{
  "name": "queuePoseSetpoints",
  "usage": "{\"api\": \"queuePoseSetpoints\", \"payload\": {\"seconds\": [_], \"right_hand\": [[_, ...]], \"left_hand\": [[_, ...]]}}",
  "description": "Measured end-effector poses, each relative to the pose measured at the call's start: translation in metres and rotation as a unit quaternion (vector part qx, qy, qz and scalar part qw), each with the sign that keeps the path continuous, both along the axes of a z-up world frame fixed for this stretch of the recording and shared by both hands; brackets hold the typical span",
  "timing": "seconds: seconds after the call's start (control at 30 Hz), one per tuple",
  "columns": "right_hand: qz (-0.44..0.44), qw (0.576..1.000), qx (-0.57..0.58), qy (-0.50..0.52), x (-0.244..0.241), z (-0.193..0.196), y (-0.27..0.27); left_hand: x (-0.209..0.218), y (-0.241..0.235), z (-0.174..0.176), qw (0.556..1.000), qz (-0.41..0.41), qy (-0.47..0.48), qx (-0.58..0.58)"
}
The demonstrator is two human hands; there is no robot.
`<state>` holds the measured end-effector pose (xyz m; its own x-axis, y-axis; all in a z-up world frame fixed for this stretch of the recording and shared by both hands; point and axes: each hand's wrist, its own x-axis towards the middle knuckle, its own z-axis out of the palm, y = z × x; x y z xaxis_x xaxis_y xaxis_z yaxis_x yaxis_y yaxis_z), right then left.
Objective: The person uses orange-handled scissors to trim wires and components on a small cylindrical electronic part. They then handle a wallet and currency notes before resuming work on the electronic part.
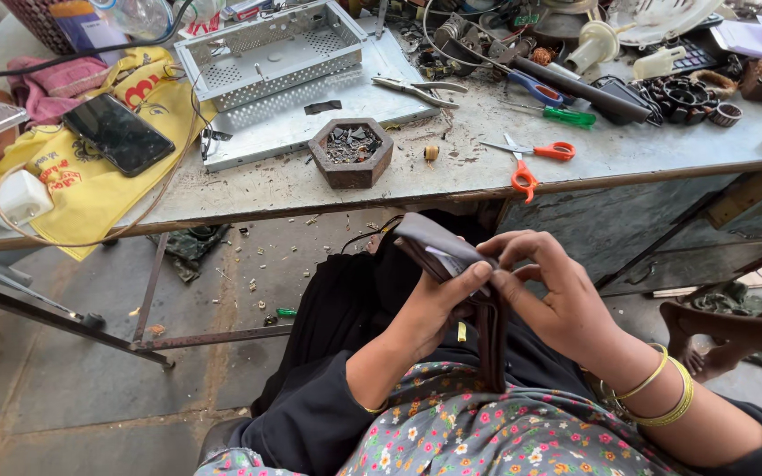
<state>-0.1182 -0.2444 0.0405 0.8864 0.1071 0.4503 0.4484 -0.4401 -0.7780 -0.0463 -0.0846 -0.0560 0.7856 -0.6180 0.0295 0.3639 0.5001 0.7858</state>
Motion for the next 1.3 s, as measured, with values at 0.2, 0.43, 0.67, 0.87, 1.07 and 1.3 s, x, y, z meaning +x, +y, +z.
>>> {"api": "queuePoseSetpoints", "payload": {"seconds": [0.2, 0.43, 0.67, 0.87, 1.07, 1.3], "right_hand": [[-0.108, 0.973, -0.187, -0.076, 0.004, 0.012, -0.014], [-0.009, 0.97, -0.243, -0.029, -0.002, 0.026, -0.011], [-0.026, 0.971, -0.236, -0.029, 0.005, 0.012, -0.013], [-0.12, 0.972, -0.189, -0.072, 0.007, 0.001, -0.016], [-0.113, 0.985, -0.127, -0.01, 0.011, 0.003, -0.018], [-0.081, 0.978, -0.193, -0.011, 0.005, 0.006, -0.014]], "left_hand": [[-0.002, -0.005, 0.002, 0.999, 0.008, -0.028, 0.021], [-0.006, -0.004, 0.013, 0.995, -0.026, 0.064, 0.073], [-0.005, -0.004, 0.009, 0.996, -0.023, -0.044, 0.08], [-0.009, 0.0, 0.016, 0.995, -0.038, 0.012, 0.096], [-0.01, 0.0, 0.018, 0.997, -0.038, 0.036, 0.064], [-0.006, -0.005, 0.003, 0.998, 0.013, -0.025, 0.057]]}}
